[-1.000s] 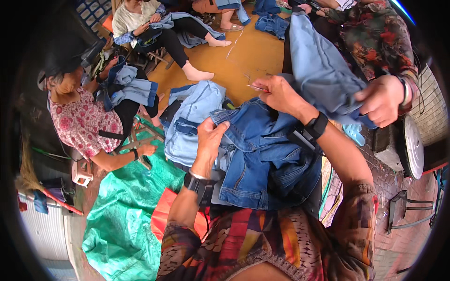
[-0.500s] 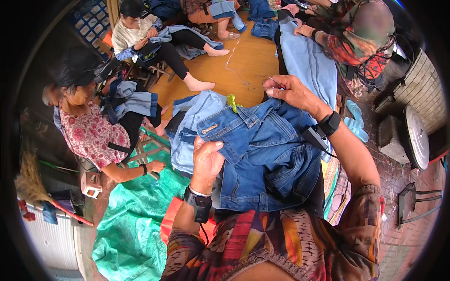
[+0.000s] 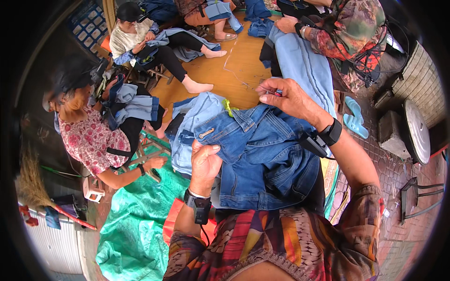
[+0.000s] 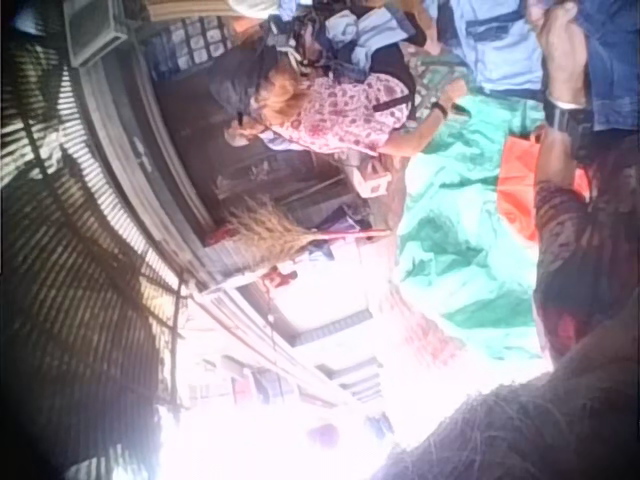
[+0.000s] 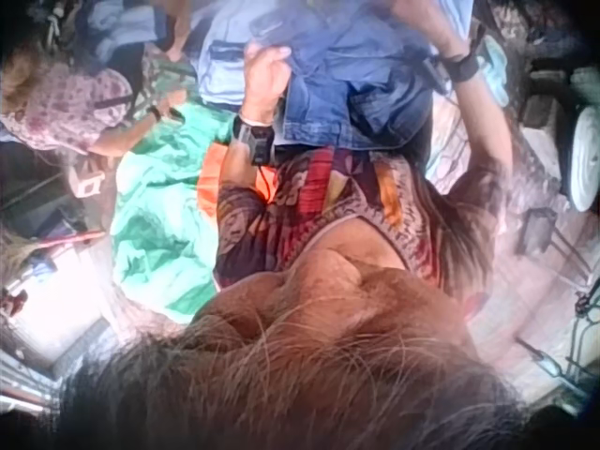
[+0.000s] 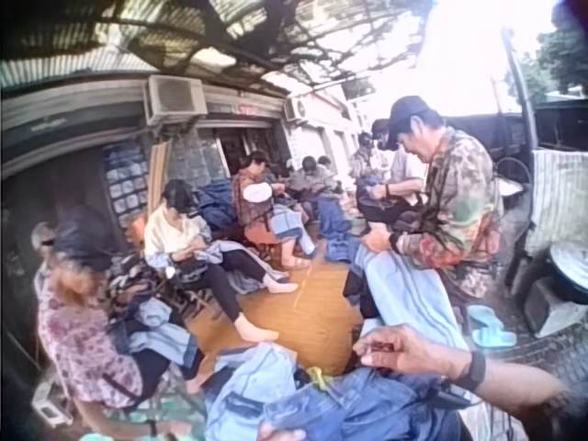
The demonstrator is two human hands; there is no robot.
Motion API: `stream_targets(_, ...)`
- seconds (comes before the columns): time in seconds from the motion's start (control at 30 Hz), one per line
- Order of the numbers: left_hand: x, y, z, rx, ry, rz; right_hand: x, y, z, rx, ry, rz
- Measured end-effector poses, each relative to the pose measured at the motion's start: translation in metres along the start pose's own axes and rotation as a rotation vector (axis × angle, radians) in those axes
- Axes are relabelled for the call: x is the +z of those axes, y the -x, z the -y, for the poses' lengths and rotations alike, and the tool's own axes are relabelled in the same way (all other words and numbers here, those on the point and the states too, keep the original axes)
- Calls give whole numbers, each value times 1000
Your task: Manually inspect and repair seams or remove loose threads from denim jeans using hands and scissors.
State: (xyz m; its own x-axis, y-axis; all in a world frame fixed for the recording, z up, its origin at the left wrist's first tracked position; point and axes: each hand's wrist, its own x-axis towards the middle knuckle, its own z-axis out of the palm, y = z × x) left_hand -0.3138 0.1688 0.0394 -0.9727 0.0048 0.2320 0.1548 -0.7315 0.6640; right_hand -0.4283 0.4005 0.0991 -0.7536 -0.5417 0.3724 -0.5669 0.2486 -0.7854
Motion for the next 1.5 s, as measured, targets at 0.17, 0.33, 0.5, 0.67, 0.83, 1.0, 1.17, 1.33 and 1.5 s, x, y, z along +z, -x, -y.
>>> stream_targets(0.17, 19, 5, 1, 100, -133, 10, 18, 14, 44, -67, -68, 8)
stream_targets(0.33, 35, 7, 3, 186, -163, -73, 49, 22, 64, -277, -30, -58)
stream_targets(0.5, 40, 9, -2, 169, -335, -118, 61, 23, 65, -298, -45, -116)
stream_targets(0.67, 45, 11, -16, 298, -828, -12, 58, 23, 69, -340, 11, -87)
stream_targets(0.83, 46, 9, -18, 174, -810, 0, 58, 26, 71, -507, 256, -130)
stream_targets(1.0, 59, 12, -13, -53, -111, -8, 56, 35, 64, -170, -221, -101)
stream_targets(1.17, 51, 5, -15, -183, 7, -22, 48, 43, 58, 9, -523, -68)
stream_targets(1.33, 47, 4, -14, -222, -1, -25, 41, 43, 64, -139, -218, 4)
stream_targets(1.5, 48, 6, -13, -206, 23, -23, 40, 47, 65, -222, -32, 32)
